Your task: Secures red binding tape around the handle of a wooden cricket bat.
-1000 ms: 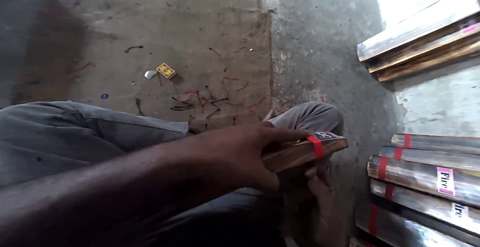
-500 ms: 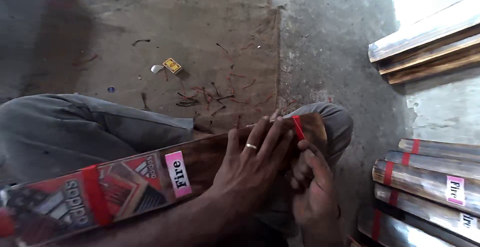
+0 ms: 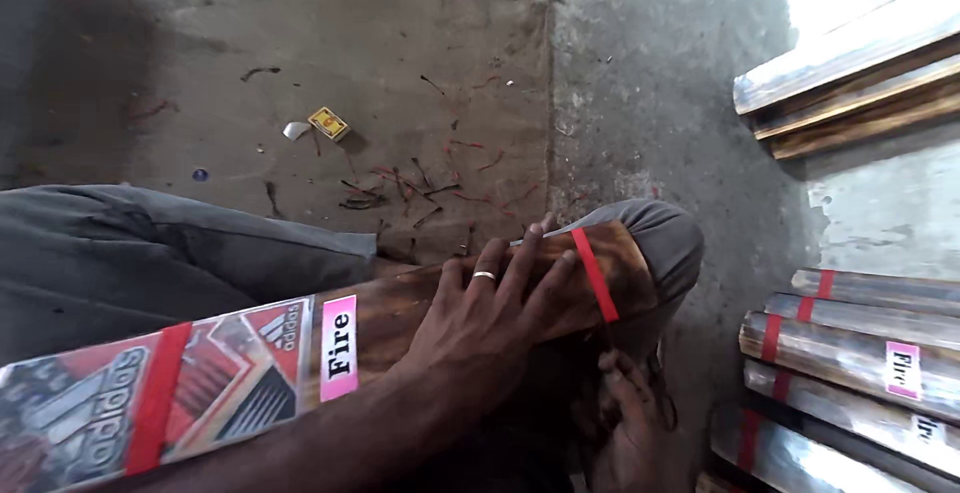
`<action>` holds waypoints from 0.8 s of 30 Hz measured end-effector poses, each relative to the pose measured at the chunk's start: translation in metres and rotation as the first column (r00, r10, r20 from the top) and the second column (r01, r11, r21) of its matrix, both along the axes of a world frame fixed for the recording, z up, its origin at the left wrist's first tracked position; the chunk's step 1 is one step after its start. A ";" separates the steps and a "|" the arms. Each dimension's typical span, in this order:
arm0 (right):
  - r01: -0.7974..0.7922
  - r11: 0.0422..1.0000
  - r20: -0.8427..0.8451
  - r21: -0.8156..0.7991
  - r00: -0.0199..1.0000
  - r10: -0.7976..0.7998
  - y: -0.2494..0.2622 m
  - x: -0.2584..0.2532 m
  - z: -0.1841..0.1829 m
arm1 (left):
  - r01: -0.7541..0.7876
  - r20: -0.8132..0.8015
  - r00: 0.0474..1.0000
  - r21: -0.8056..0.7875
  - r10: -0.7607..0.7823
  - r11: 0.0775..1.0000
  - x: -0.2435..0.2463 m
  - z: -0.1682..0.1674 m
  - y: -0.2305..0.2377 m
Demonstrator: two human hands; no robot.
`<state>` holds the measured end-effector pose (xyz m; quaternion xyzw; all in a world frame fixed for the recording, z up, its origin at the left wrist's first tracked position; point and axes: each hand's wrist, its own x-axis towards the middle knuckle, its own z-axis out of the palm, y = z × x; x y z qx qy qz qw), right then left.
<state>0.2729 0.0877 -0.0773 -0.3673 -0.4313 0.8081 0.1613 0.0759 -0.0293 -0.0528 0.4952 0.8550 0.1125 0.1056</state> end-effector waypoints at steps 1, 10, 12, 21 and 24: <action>-0.022 1.000 -0.016 0.015 1.000 0.023 0.002 -0.003 0.004 | 0.002 0.079 0.997 -0.016 -0.001 1.000 -0.005 0.006 0.001; -0.034 0.999 -0.251 -0.012 0.967 0.030 0.010 -0.039 0.045 | 0.180 0.873 0.478 -0.205 0.097 0.962 -0.059 0.080 -0.001; -0.024 0.998 -0.245 -0.062 0.970 0.008 0.008 -0.044 0.049 | 0.213 0.937 0.333 -0.183 0.105 0.960 -0.064 0.076 -0.001; -0.121 0.971 -0.233 -0.208 0.970 0.071 0.027 -0.065 0.031 | -0.085 0.122 0.990 0.146 0.067 0.986 -0.017 0.061 -0.009; -0.111 0.973 -0.177 -0.204 0.981 0.075 0.025 -0.075 0.032 | -0.014 -0.237 0.971 0.082 0.033 0.997 0.026 0.037 -0.008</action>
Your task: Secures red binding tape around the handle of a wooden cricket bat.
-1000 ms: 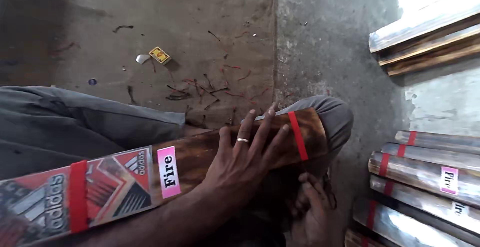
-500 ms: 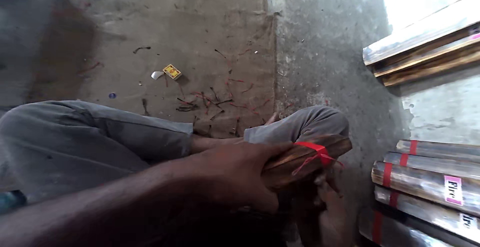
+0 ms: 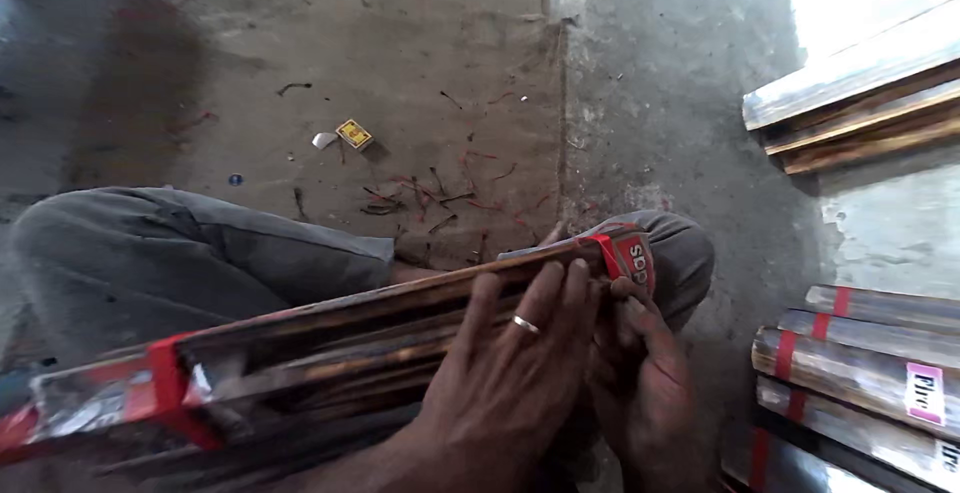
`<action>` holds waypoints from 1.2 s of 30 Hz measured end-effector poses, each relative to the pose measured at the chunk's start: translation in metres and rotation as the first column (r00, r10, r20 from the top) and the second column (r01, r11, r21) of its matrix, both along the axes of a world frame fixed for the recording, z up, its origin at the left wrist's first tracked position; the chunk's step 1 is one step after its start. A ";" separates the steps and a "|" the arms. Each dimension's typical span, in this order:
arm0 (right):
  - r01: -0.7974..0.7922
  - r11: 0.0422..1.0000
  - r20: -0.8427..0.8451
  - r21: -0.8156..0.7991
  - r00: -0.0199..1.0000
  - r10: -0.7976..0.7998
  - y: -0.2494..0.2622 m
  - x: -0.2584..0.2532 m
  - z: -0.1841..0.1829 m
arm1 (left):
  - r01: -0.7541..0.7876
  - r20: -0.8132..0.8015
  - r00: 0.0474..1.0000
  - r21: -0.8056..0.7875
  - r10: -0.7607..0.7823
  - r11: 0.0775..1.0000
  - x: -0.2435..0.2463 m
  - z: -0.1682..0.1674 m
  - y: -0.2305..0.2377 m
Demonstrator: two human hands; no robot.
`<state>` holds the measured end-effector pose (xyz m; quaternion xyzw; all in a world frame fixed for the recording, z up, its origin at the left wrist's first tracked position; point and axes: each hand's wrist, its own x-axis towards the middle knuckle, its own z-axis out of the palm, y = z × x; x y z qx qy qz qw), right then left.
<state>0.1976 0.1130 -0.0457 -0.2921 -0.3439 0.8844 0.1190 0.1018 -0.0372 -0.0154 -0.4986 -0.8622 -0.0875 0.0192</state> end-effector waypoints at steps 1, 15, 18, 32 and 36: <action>0.013 1.000 0.062 0.024 0.998 -0.014 -0.001 0.001 0.001 | 0.002 -0.060 0.998 -0.039 -0.005 0.999 0.005 -0.013 0.000; 0.136 0.990 0.077 -0.022 0.988 -0.134 -0.025 0.069 -0.027 | 0.083 -0.062 0.994 -0.101 -0.089 0.991 -0.009 -0.021 0.006; 0.115 0.988 0.097 -0.105 0.990 -0.105 -0.027 0.069 -0.032 | 0.112 0.044 0.993 -0.093 -0.108 0.989 -0.012 -0.019 0.007; 0.110 0.993 -0.025 0.038 0.994 -0.110 -0.030 0.035 0.001 | 0.178 0.630 0.774 -0.117 -0.065 0.977 -0.077 0.030 0.014; 0.137 0.989 -0.100 0.059 0.986 -0.131 -0.030 0.026 0.013 | 0.264 0.939 0.336 -0.020 -0.072 0.964 -0.097 0.039 0.013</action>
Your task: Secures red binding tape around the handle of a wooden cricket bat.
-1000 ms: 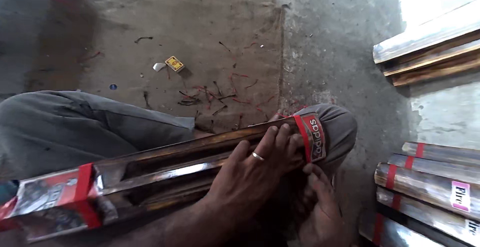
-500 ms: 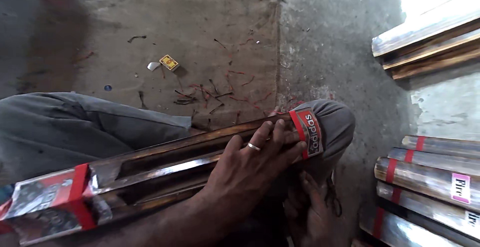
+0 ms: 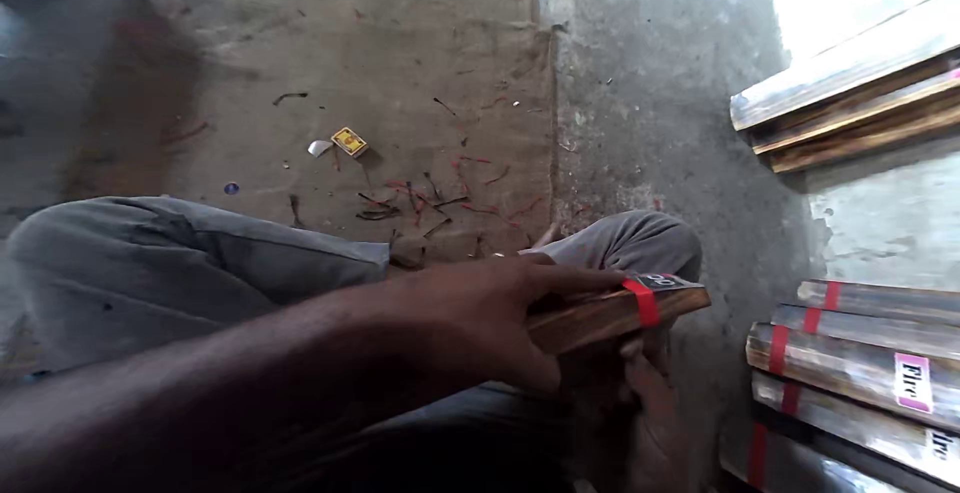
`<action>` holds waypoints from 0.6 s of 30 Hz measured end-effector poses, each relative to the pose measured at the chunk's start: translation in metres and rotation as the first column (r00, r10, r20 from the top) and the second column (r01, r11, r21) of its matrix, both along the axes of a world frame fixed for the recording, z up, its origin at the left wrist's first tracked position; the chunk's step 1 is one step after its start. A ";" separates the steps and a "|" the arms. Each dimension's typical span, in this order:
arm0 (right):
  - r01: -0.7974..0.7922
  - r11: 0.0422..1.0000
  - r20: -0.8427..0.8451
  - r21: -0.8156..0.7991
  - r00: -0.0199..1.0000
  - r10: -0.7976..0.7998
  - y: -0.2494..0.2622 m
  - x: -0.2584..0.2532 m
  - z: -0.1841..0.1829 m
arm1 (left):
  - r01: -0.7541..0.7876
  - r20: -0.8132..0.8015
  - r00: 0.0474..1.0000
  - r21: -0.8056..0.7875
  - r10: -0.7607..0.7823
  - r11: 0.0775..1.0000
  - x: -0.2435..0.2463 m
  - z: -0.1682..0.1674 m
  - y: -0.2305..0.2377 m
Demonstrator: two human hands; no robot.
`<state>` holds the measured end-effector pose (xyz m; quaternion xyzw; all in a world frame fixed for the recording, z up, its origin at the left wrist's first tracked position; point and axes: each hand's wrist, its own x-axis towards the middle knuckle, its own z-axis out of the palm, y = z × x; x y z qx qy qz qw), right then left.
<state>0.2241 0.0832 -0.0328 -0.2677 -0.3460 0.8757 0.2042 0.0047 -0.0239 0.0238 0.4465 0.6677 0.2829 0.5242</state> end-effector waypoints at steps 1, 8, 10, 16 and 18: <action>0.002 1.000 -0.006 0.010 1.000 -0.002 0.000 0.000 0.000 | -0.012 0.108 0.994 0.025 0.010 1.000 -0.001 -0.005 -0.001; -0.074 0.991 0.119 0.112 0.991 0.061 0.017 -0.017 -0.032 | -0.167 -0.499 0.824 0.236 0.267 0.957 0.016 -0.030 -0.009; -0.092 0.992 0.137 0.089 0.987 0.080 0.018 -0.023 -0.034 | -0.153 -0.740 0.576 0.318 0.346 0.936 0.044 -0.044 -0.010; -0.034 0.998 0.294 0.061 0.956 0.015 0.009 0.001 -0.031 | -0.124 -0.885 0.407 0.191 0.225 0.974 0.084 -0.094 -0.008; -0.049 0.993 0.382 0.107 0.924 0.005 0.005 0.023 -0.035 | -0.117 -0.880 0.424 0.181 0.214 0.977 0.084 -0.093 -0.009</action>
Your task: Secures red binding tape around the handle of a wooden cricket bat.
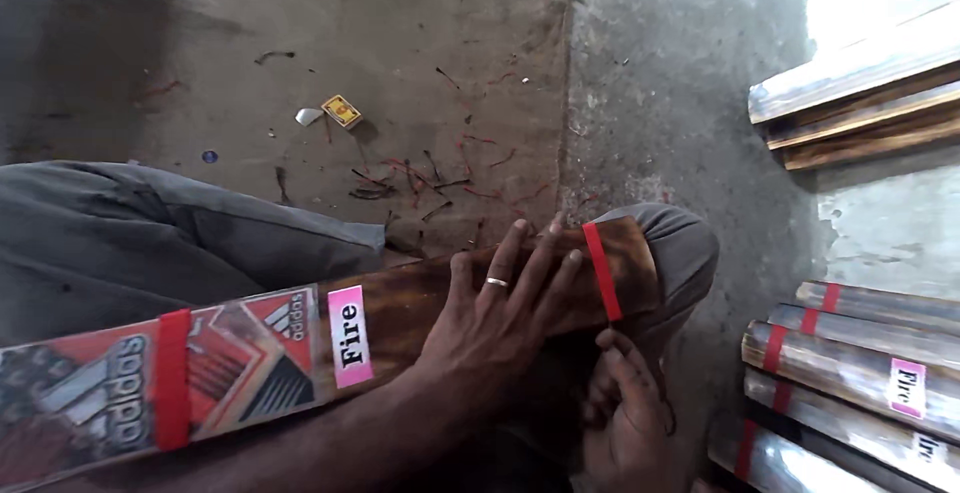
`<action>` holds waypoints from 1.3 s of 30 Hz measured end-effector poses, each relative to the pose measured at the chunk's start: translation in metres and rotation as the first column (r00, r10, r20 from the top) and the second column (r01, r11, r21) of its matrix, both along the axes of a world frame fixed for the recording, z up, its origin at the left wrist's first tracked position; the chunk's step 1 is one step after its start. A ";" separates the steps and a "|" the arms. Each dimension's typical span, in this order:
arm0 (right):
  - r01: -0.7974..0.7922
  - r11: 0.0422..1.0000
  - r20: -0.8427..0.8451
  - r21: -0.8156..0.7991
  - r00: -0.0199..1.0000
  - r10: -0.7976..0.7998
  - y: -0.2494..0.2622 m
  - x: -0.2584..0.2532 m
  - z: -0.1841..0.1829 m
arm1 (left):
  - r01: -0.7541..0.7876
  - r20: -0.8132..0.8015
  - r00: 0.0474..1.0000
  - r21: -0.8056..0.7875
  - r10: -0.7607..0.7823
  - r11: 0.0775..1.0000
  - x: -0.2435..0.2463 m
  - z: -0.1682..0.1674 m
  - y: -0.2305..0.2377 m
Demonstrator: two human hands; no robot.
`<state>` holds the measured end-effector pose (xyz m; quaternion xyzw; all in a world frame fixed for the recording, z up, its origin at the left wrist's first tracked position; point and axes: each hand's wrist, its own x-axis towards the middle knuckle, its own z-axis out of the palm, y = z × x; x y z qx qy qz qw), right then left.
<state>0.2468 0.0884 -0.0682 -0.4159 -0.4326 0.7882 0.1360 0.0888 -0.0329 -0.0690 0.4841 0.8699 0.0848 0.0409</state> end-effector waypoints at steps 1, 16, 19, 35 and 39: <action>0.001 1.000 0.005 0.001 1.000 -0.001 -0.002 0.007 -0.002 | 0.007 0.010 1.000 -0.002 -0.007 1.000 -0.002 0.002 -0.001; -0.074 0.988 -0.247 0.133 0.963 0.106 0.013 -0.014 0.023 | 0.162 0.785 0.620 -0.158 0.024 0.974 -0.068 0.086 0.003; -0.066 0.996 -0.335 0.053 0.939 0.080 0.014 -0.022 0.031 | 0.207 0.921 0.381 -0.175 0.086 0.962 -0.080 0.095 0.001; -0.070 0.988 -0.265 0.138 0.959 0.105 0.019 -0.031 0.022 | -0.007 0.971 0.229 -0.067 0.067 0.998 -0.082 0.089 -0.007; -0.074 0.980 -0.235 0.187 0.965 0.117 0.023 -0.030 0.011 | 0.042 0.949 0.311 -0.059 0.043 0.997 -0.093 0.077 -0.007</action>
